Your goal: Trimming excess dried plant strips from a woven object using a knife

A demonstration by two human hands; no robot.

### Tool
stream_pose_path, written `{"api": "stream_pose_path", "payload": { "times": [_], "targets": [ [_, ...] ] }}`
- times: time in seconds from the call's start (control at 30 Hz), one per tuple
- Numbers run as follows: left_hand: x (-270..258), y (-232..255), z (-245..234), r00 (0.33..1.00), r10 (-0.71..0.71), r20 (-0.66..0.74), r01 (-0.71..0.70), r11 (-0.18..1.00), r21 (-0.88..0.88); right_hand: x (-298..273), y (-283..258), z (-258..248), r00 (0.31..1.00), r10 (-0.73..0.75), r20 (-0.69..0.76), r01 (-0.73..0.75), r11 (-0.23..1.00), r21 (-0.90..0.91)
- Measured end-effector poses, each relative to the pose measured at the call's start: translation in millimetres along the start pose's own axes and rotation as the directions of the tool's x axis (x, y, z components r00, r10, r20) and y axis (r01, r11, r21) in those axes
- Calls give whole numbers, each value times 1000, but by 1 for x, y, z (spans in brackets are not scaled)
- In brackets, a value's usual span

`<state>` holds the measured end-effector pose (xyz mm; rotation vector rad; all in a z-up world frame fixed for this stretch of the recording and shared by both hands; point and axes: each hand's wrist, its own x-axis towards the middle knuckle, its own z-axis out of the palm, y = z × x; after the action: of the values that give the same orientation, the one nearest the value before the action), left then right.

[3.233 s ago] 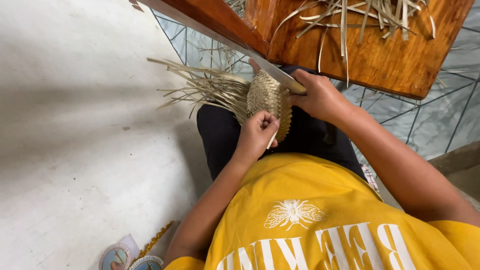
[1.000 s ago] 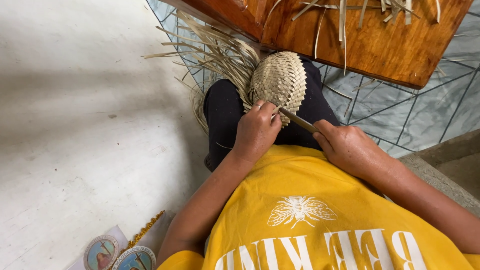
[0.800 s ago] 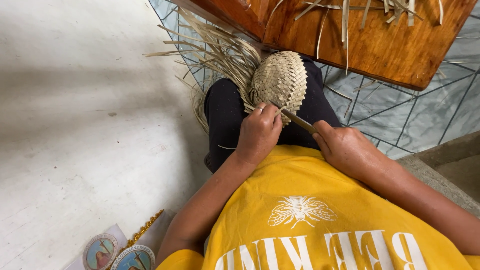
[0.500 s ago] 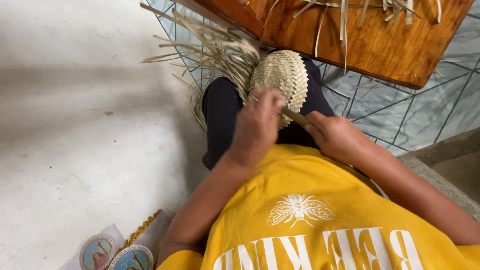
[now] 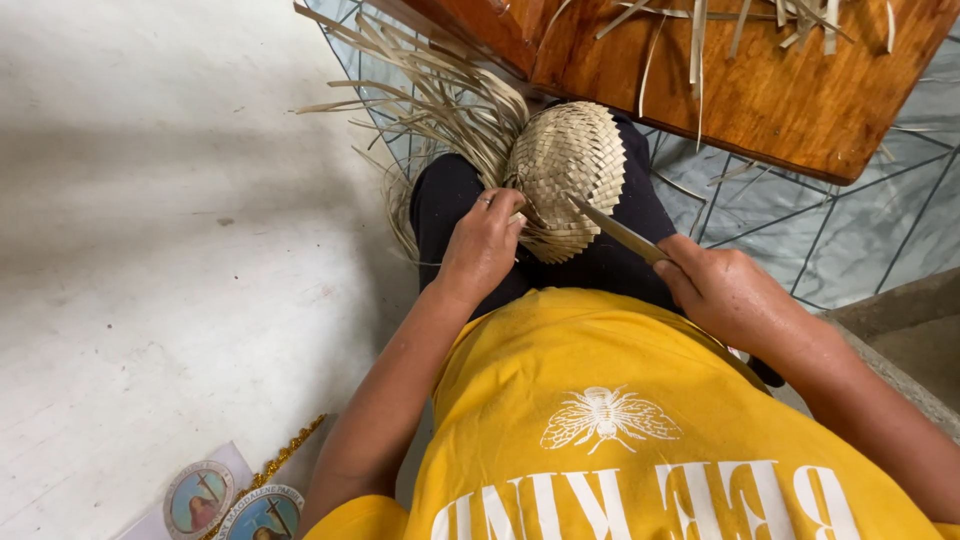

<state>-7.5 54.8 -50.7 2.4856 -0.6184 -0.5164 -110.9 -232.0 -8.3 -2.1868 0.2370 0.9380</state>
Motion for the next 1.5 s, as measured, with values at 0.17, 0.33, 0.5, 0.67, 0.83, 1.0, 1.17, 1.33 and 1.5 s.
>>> {"api": "stream_pose_path", "payload": {
  "times": [0.17,0.33,0.5,0.67,0.83,1.0,1.17,1.33,1.5],
  "targets": [
    [3,5,-6,994,47,98,-54,996,68,5,6,8,1000,-16,-20,15,999,-50],
    [6,16,-6,985,128,113,-142,982,123,7,14,16,995,-69,-73,59,990,-128],
    [15,46,-25,981,95,168,-88,995,-49,7,9,14,994,-72,-81,61,989,-132],
    [29,57,-25,945,-93,312,92,996,17,10,9,18,989,-116,-92,97,976,-195],
    [19,67,-4,996,-12,85,3,994,105,11,7,19,991,-92,-95,70,974,-216],
    [12,50,16,1000,7,27,-7,1000,17,11,11,30,978,-154,-140,129,977,-171],
    [3,32,38,997,46,-58,-49,997,-53,19,4,33,974,-203,-104,183,968,-174],
    [-2,23,49,974,102,-204,-119,990,-75,19,2,32,976,-201,-80,189,972,-138],
    [-7,31,44,976,82,-204,-110,986,-129,25,1,39,968,-239,-72,226,962,-154]
  ]
}}
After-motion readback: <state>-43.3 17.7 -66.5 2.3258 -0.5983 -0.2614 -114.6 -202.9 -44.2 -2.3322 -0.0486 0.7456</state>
